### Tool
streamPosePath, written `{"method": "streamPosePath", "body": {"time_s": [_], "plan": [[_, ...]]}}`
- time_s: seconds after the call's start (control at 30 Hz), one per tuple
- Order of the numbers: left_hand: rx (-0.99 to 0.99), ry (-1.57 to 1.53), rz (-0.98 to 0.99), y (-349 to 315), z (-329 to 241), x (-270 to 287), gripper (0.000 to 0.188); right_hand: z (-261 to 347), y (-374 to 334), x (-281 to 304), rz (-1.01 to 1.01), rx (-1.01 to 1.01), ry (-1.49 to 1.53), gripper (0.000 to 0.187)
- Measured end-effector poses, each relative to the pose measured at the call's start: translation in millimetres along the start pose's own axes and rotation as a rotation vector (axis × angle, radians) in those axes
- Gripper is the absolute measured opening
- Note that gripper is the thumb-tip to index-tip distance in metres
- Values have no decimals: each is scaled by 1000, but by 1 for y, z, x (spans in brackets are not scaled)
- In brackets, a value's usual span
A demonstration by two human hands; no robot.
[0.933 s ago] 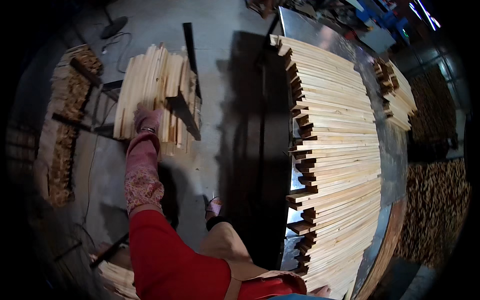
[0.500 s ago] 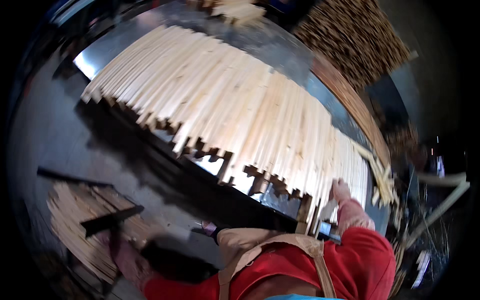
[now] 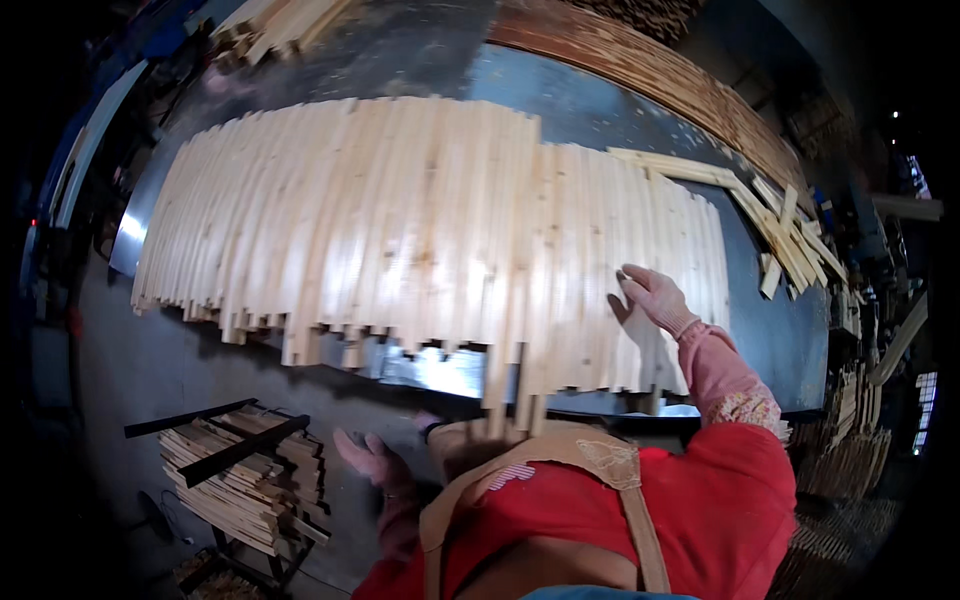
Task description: The person arranges and stacks thin wooden planks on a metal table, picking them up from a pile and aligning them into neat rows. Another person in a blue apron is visible nearby, also handling the wood.
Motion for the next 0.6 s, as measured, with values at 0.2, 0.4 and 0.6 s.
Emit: {"method": "streamPosePath", "body": {"time_s": [0.2,0.4,0.6], "plan": [[75,-134,251,-92,-159,-74,75,-240,-44,174,-480,-174,-70,67],[-116,544,354,-122,-183,-124,76,-372,-110,169,-389,-338,321,70],[119,582,352,-118,-165,-124,54,-273,-74,114,-398,-253,1143,69]]}}
Point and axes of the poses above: each hand's wrist, its own y-axis towards the middle knuckle, its own x-axis out of the back of the hand, z = x × y, the point moved 9 cm from there along y, towards the middle knuckle, and after that the axes turned 7 degrees about x, right-handed, at the moved point
